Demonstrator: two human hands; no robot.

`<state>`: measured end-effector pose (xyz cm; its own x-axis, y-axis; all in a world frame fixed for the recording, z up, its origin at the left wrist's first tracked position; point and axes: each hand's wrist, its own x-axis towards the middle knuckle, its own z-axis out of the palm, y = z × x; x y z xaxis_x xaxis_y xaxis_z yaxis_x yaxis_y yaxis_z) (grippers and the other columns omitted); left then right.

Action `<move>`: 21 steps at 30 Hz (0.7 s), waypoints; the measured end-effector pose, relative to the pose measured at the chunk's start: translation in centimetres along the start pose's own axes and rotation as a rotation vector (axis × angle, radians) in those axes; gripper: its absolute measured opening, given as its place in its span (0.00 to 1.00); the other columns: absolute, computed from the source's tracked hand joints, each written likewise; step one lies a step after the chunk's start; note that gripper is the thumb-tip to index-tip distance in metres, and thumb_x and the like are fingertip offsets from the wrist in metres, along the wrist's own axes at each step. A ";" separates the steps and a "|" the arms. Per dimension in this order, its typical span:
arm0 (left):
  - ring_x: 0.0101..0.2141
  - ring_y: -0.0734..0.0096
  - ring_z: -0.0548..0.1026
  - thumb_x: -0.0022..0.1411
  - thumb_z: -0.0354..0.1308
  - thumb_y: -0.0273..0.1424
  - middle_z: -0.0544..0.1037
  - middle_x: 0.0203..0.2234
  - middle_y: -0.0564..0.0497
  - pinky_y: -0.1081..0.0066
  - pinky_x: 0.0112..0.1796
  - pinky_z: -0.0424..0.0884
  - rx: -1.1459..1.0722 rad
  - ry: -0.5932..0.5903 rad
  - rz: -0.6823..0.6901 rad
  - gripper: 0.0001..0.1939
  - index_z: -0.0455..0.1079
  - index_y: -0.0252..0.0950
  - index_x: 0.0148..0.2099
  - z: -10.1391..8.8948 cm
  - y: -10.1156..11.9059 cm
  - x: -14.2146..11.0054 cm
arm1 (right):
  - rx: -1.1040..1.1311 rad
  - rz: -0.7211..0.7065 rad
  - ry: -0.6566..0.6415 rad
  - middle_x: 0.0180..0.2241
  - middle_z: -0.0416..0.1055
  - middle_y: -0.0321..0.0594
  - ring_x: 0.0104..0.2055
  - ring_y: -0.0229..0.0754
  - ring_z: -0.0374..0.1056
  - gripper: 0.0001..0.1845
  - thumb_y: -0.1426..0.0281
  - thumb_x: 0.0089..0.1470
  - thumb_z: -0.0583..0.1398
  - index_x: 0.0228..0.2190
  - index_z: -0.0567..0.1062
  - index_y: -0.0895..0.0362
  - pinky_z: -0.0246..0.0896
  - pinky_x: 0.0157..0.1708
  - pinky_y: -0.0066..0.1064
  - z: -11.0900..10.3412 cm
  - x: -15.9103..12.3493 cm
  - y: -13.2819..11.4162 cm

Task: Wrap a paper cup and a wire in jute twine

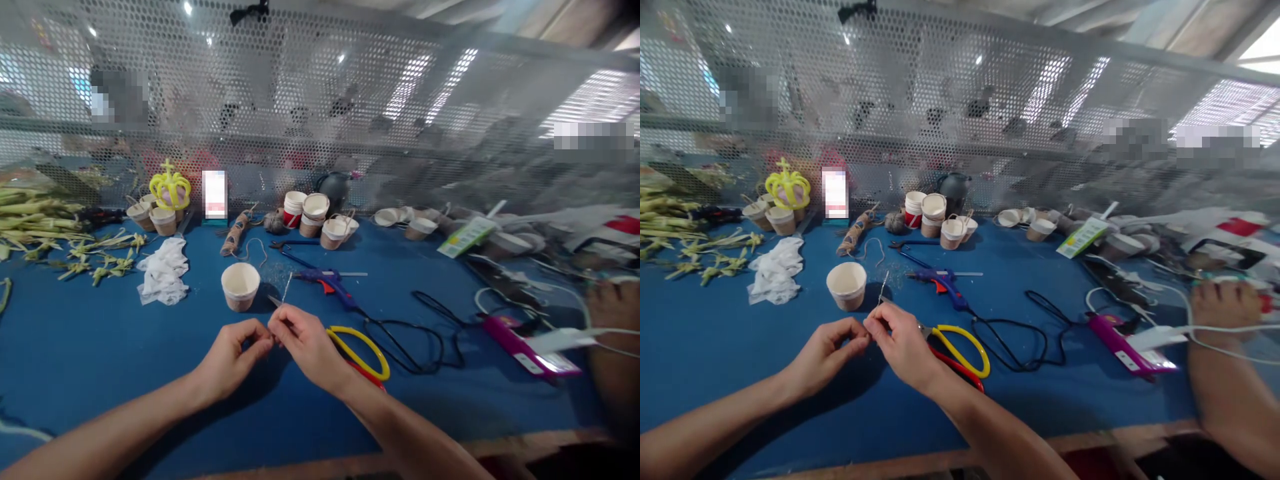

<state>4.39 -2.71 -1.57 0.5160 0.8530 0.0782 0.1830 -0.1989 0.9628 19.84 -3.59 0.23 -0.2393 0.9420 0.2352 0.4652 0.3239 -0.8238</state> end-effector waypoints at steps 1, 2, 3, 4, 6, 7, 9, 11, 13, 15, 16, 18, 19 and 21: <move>0.24 0.76 0.62 0.56 0.49 0.31 0.66 0.20 0.55 0.76 0.28 0.60 0.004 -0.002 0.001 0.08 0.62 0.32 0.27 0.0 0.0 0.0 | 0.002 0.005 0.002 0.22 0.62 0.35 0.26 0.34 0.59 0.11 0.68 0.54 0.52 0.21 0.64 0.57 0.56 0.27 0.26 0.1 0.0 0.1; 0.24 0.77 0.62 0.57 0.49 0.31 0.65 0.20 0.55 0.76 0.28 0.60 0.005 -0.002 -0.001 0.09 0.62 0.32 0.27 0.0 0.0 0.0 | 0.002 0.012 0.004 0.22 0.62 0.35 0.25 0.34 0.59 0.11 0.68 0.53 0.52 0.21 0.64 0.57 0.56 0.27 0.26 0.1 0.0 0.1; 0.24 0.77 0.62 0.57 0.49 0.31 0.65 0.20 0.55 0.76 0.27 0.60 0.006 -0.001 -0.003 0.09 0.62 0.33 0.26 0.0 0.0 0.0 | 0.002 0.021 0.004 0.22 0.62 0.35 0.25 0.34 0.59 0.11 0.68 0.53 0.52 0.21 0.64 0.57 0.56 0.27 0.27 0.2 0.0 0.2; 0.24 0.77 0.62 0.57 0.49 0.31 0.65 0.20 0.55 0.76 0.27 0.60 0.010 0.002 -0.005 0.09 0.61 0.33 0.26 0.0 0.0 0.0 | 0.006 0.033 0.002 0.21 0.62 0.34 0.25 0.34 0.59 0.11 0.68 0.53 0.52 0.21 0.64 0.58 0.56 0.26 0.27 0.2 0.1 0.2; 0.23 0.76 0.62 0.57 0.48 0.32 0.65 0.20 0.55 0.76 0.27 0.60 0.030 0.012 -0.012 0.10 0.61 0.33 0.26 0.0 0.0 0.0 | 0.045 0.060 -0.009 0.21 0.62 0.34 0.24 0.33 0.59 0.11 0.67 0.53 0.52 0.22 0.64 0.58 0.57 0.26 0.27 0.2 0.1 0.2; 0.23 0.76 0.62 0.57 0.48 0.32 0.65 0.19 0.55 0.76 0.27 0.60 0.050 0.019 -0.011 0.10 0.61 0.33 0.26 -0.1 0.0 -0.1 | 0.089 0.075 -0.014 0.21 0.62 0.34 0.24 0.33 0.59 0.10 0.67 0.52 0.53 0.23 0.65 0.58 0.58 0.26 0.27 0.0 0.1 0.2; 0.23 0.76 0.62 0.57 0.48 0.33 0.65 0.19 0.55 0.76 0.27 0.60 0.113 0.026 -0.006 0.10 0.61 0.33 0.26 -0.1 0.2 -0.1 | 0.207 0.106 -0.009 0.22 0.62 0.33 0.24 0.33 0.61 0.07 0.66 0.51 0.55 0.27 0.65 0.57 0.59 0.26 0.26 -0.4 0.2 0.2; 0.23 0.76 0.62 0.57 0.48 0.33 0.66 0.20 0.55 0.75 0.27 0.60 0.175 0.009 -0.003 0.10 0.62 0.33 0.27 -0.2 0.3 0.0 | 0.299 0.127 0.017 0.23 0.63 0.33 0.24 0.33 0.62 0.07 0.66 0.50 0.56 0.30 0.66 0.57 0.61 0.25 0.26 -0.9 0.3 0.2; 0.24 0.76 0.64 0.57 0.47 0.33 0.67 0.21 0.54 0.75 0.28 0.61 0.209 -0.025 0.006 0.10 0.63 0.33 0.28 -0.3 0.5 0.1 | 0.334 0.137 0.046 0.23 0.64 0.33 0.24 0.32 0.63 0.07 0.66 0.50 0.56 0.29 0.66 0.57 0.61 0.25 0.25 -1.4 0.4 0.3; 0.25 0.75 0.65 0.57 0.48 0.33 0.69 0.22 0.53 0.75 0.29 0.62 0.216 -0.048 0.021 0.10 0.64 0.32 0.29 -0.3 0.6 0.2 | 0.352 0.144 0.064 0.23 0.65 0.33 0.24 0.31 0.63 0.07 0.66 0.50 0.56 0.27 0.65 0.58 0.61 0.24 0.25 -1.7 0.5 0.3; 0.25 0.75 0.66 0.57 0.49 0.33 0.70 0.22 0.53 0.75 0.29 0.62 0.218 -0.050 0.024 0.10 0.65 0.32 0.30 -0.3 0.7 0.3 | 0.367 0.150 0.069 0.23 0.65 0.33 0.23 0.31 0.63 0.07 0.66 0.50 0.56 0.27 0.65 0.58 0.61 0.24 0.25 -1.7 0.5 0.3; 0.24 0.75 0.66 0.56 0.50 0.34 0.71 0.22 0.53 0.75 0.28 0.62 0.231 -0.042 0.022 0.10 0.66 0.32 0.31 -0.4 0.8 0.4 | 0.404 0.162 0.069 0.22 0.65 0.33 0.23 0.32 0.64 0.07 0.66 0.50 0.56 0.26 0.65 0.58 0.62 0.24 0.25 -1.5 0.5 0.2; 0.24 0.75 0.66 0.56 0.50 0.35 0.71 0.22 0.52 0.75 0.27 0.62 0.244 -0.033 0.025 0.11 0.66 0.32 0.31 -0.4 0.8 0.4 | 0.422 0.166 0.064 0.22 0.65 0.33 0.23 0.32 0.64 0.07 0.66 0.49 0.56 0.26 0.65 0.58 0.62 0.25 0.26 -1.3 0.5 0.2; 0.23 0.75 0.66 0.57 0.49 0.35 0.71 0.21 0.52 0.76 0.27 0.62 0.278 -0.012 0.054 0.12 0.67 0.32 0.30 -0.5 0.8 0.3 | 0.447 0.167 0.043 0.23 0.65 0.33 0.24 0.32 0.64 0.07 0.67 0.48 0.57 0.26 0.65 0.58 0.63 0.25 0.26 -1.0 0.5 0.0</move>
<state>4.33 -2.36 -0.62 0.5405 0.8324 0.1225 0.3768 -0.3697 0.8493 20.55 -3.02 0.81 -0.1529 0.9838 0.0941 0.0802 0.1073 -0.9910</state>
